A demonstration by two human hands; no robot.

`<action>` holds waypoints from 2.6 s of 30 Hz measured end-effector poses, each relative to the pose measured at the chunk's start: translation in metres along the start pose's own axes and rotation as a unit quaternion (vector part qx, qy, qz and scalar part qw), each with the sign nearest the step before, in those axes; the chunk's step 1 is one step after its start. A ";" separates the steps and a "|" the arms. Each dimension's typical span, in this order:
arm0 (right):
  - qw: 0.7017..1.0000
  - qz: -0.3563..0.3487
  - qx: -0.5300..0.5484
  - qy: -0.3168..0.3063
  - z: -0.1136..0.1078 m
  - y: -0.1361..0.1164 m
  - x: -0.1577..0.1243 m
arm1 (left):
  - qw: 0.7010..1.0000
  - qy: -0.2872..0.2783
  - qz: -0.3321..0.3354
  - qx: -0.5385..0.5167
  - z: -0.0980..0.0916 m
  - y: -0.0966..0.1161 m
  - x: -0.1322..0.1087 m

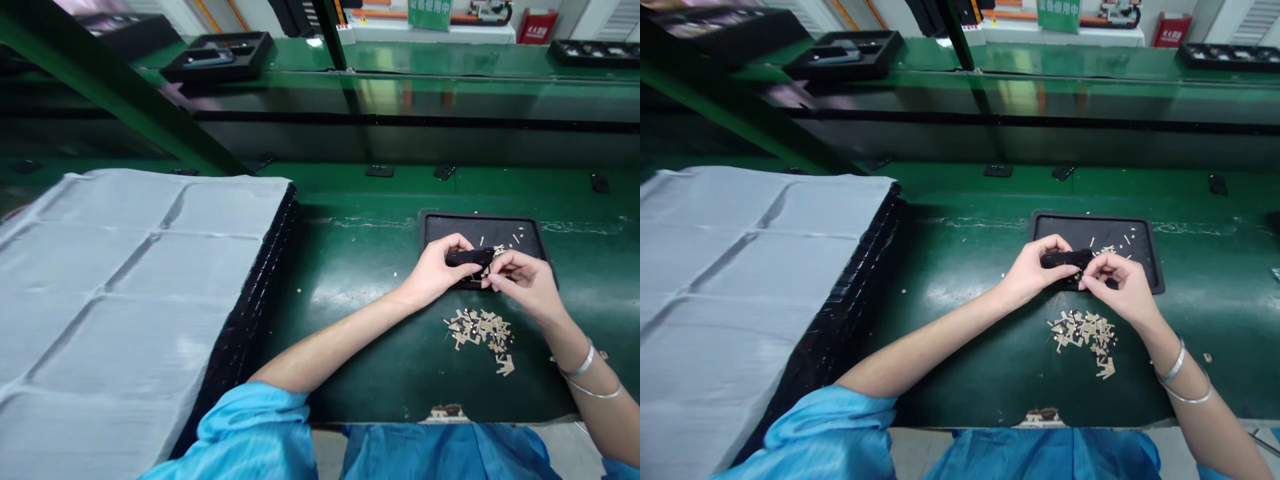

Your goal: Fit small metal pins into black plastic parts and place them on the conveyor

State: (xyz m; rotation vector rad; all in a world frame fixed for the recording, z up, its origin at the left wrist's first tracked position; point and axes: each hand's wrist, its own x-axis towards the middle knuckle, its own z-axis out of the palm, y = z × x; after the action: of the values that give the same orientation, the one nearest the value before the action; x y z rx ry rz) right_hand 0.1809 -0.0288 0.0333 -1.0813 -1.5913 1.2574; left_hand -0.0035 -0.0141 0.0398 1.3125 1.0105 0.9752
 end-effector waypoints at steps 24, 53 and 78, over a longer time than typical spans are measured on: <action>0.975 -0.046 -0.023 0.218 0.009 -0.003 -0.005 | 0.992 -0.019 -0.047 -0.113 0.016 -0.005 -0.012; 0.970 -0.031 -0.131 0.202 0.017 -0.017 -0.005 | 0.997 -0.008 -0.045 -0.055 0.018 -0.001 -0.016; 0.983 0.020 -0.019 0.180 0.009 -0.005 0.001 | 0.997 -0.017 -0.032 -0.068 0.017 -0.006 -0.017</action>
State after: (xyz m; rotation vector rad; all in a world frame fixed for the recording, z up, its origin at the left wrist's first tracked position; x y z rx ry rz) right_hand 0.1713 -0.0311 0.0373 -1.2878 -1.3283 0.9919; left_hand 0.0082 -0.0353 0.0344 1.1740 0.9392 0.9534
